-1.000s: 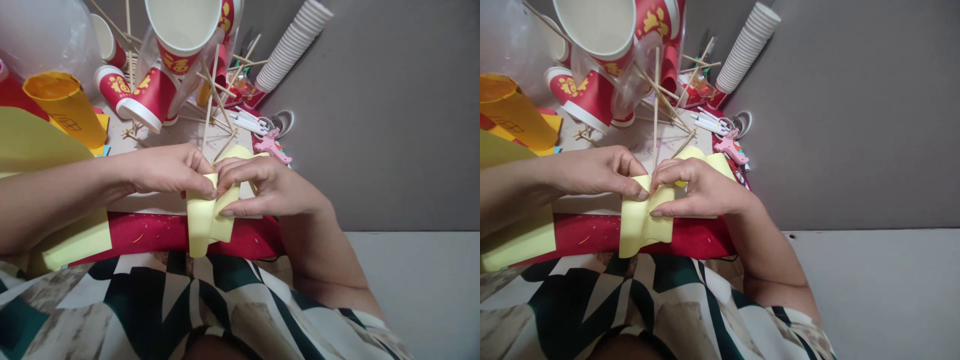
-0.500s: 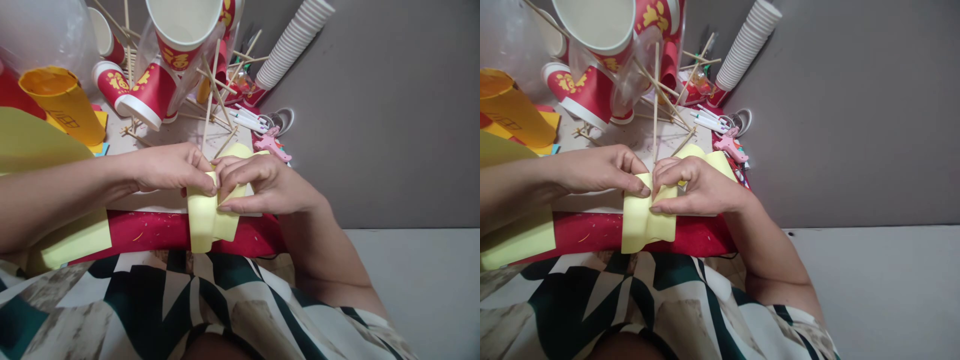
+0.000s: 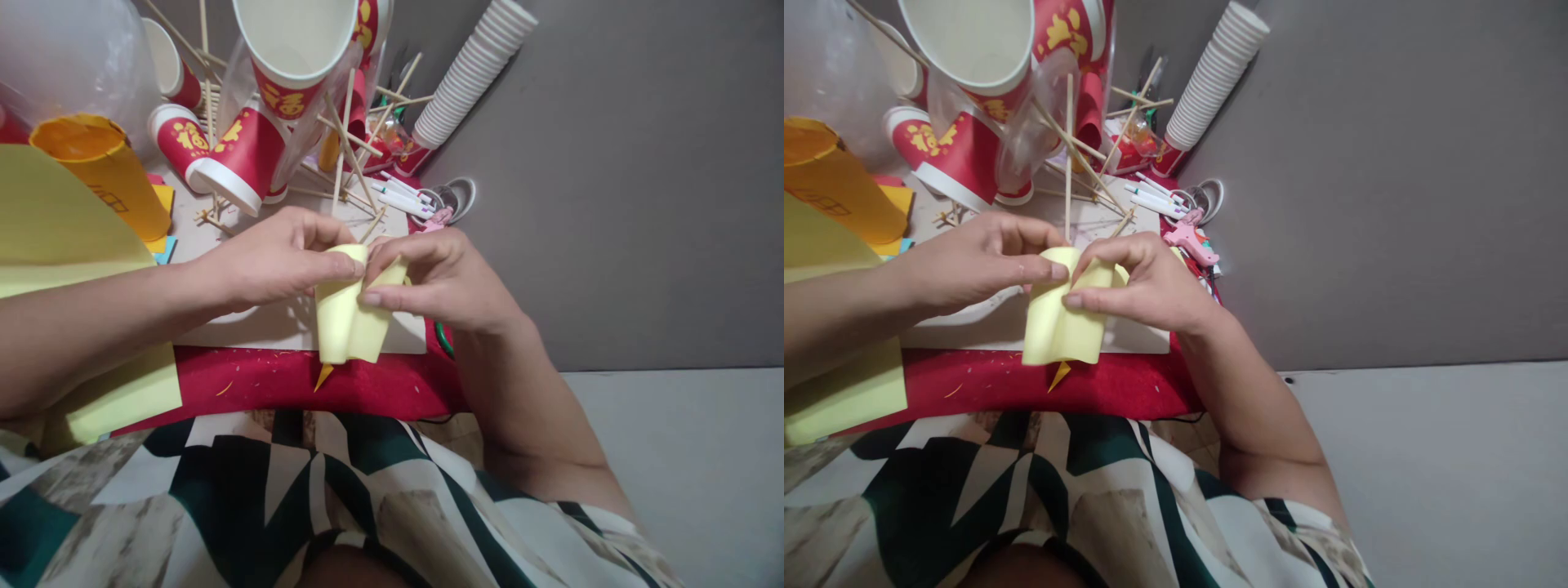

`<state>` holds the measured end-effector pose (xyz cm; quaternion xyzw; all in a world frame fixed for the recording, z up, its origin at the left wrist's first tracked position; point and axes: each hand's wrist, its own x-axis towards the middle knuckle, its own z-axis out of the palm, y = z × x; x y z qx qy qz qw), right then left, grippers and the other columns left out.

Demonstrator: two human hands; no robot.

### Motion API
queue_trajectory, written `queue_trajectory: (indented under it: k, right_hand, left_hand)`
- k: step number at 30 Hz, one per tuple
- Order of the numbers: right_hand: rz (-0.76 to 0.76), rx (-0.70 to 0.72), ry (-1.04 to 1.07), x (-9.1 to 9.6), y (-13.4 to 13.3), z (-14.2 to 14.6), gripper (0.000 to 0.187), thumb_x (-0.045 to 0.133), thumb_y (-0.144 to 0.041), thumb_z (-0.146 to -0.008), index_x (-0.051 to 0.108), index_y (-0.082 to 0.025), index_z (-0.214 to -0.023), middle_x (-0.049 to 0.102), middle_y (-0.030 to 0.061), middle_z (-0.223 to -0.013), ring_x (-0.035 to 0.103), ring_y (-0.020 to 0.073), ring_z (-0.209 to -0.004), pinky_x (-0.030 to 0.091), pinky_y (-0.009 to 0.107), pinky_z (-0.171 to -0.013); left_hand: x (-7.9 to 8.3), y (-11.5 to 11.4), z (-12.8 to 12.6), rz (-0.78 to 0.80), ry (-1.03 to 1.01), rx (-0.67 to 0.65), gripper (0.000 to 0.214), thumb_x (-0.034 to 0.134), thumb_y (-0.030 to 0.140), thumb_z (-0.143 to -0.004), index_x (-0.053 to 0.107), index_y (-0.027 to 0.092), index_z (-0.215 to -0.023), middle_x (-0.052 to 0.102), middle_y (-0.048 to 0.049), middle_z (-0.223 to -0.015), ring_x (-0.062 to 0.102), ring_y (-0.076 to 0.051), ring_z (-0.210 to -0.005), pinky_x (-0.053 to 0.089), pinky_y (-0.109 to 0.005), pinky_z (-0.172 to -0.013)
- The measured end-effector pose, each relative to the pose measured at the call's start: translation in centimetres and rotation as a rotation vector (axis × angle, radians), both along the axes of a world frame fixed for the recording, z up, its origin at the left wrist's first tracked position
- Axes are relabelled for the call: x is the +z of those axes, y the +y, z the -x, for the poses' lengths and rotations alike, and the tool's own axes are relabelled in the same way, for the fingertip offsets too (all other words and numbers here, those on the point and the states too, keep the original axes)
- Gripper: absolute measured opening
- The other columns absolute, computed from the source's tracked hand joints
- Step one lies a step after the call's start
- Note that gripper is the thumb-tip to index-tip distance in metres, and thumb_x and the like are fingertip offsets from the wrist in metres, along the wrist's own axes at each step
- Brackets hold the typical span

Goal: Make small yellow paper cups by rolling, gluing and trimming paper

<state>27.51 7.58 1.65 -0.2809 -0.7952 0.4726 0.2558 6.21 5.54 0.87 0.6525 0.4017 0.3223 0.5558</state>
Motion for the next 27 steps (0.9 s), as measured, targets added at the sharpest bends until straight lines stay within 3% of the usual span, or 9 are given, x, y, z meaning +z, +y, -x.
queue_trajectory:
  k: [4,6,8,11,14,18,22,27]
  right_hand:
    - [0.132,-0.251,0.160,-0.4,-0.2,-0.2,0.033,0.092,-0.044,-0.064,0.071,-0.019,-0.070,0.067,-0.0031,-0.065,0.059,0.0097,-0.056,0.050,0.022,-0.052]
    - [0.146,-0.348,0.220,-0.7,-0.5,-0.2,0.030,0.090,-0.043,-0.068,0.071,-0.020,-0.071,0.069,-0.0028,-0.067,0.061,0.0100,-0.058,0.052,0.022,-0.053]
    - [0.124,-0.422,0.294,-0.9,-0.8,-0.3,0.028,0.088,-0.042,-0.071,0.071,-0.020,-0.072,0.069,-0.0032,-0.068,0.062,0.0099,-0.059,0.052,0.022,-0.055]
    - [0.064,-0.492,0.367,-1.0,-1.2,-0.4,0.026,0.086,-0.043,-0.075,0.072,-0.022,-0.074,0.069,-0.0036,-0.068,0.061,0.0102,-0.059,0.053,0.023,-0.054]
    - [0.040,-0.555,0.413,-0.8,-1.6,-0.5,0.023,0.086,-0.041,-0.075,0.073,-0.022,-0.078,0.070,-0.0031,-0.070,0.061,0.0113,-0.060,0.054,0.025,-0.056]
    - [0.064,-0.576,0.497,-0.6,-2.0,-0.7,0.020,0.088,-0.038,-0.074,0.076,-0.023,-0.080,0.073,-0.0033,-0.074,0.063,0.0107,-0.063,0.055,0.023,-0.059]
    - [0.080,-0.550,0.507,-0.5,-2.1,-0.7,0.020,0.088,-0.037,-0.074,0.078,-0.023,-0.081,0.075,-0.0032,-0.076,0.064,0.0101,-0.065,0.055,0.022,-0.061]
    - [0.062,-0.527,0.422,0.0,-1.9,-1.3,0.023,0.083,-0.043,-0.078,0.076,-0.022,-0.085,0.074,-0.0020,-0.078,0.064,0.0108,-0.065,0.054,0.023,-0.061]
  left_hand:
    - [1.2,-1.6,0.3,-0.482,-0.054,0.330,0.024,0.073,0.029,-0.086,0.067,0.019,-0.107,0.069,0.0003,-0.113,0.061,-0.013,-0.104,0.049,-0.022,-0.085]
    - [2.1,-2.9,0.4,-0.693,-0.024,0.427,0.016,0.070,0.033,-0.090,0.066,0.018,-0.095,0.069,0.0028,-0.099,0.059,-0.010,-0.092,0.047,-0.021,-0.079]
    - [2.9,-4.0,0.5,-0.736,0.062,0.429,0.026,0.067,0.034,-0.092,0.063,0.019,-0.071,0.062,0.0044,-0.068,0.051,-0.007,-0.065,0.041,-0.023,-0.061]
    - [3.6,-4.5,0.4,-0.556,0.166,0.198,0.041,0.065,0.037,-0.092,0.060,0.019,-0.055,0.049,0.0041,-0.047,0.039,-0.007,-0.046,0.030,-0.026,-0.046]
    - [3.5,-3.9,0.3,-0.348,0.192,0.063,0.041,0.063,0.044,-0.092,0.067,0.019,-0.059,0.052,0.0025,-0.047,0.043,-0.008,-0.044,0.029,-0.024,-0.043]
    - [2.8,-3.2,0.0,-0.139,0.025,0.094,0.028,0.070,0.041,-0.087,0.073,0.018,-0.071,0.061,0.0014,-0.053,0.055,-0.009,-0.049,0.041,-0.019,-0.047]
    - [2.0,-3.1,-0.6,0.177,-0.264,0.137,0.020,0.080,0.030,-0.077,0.069,0.016,-0.067,0.057,0.0026,-0.047,0.050,-0.007,-0.042,0.042,-0.015,-0.043]
    - [1.9,-3.3,-1.4,0.351,-0.449,0.193,0.023,0.068,0.022,-0.082,0.063,0.013,-0.062,0.061,-0.0034,-0.046,0.054,-0.010,-0.039,0.047,-0.016,-0.039]
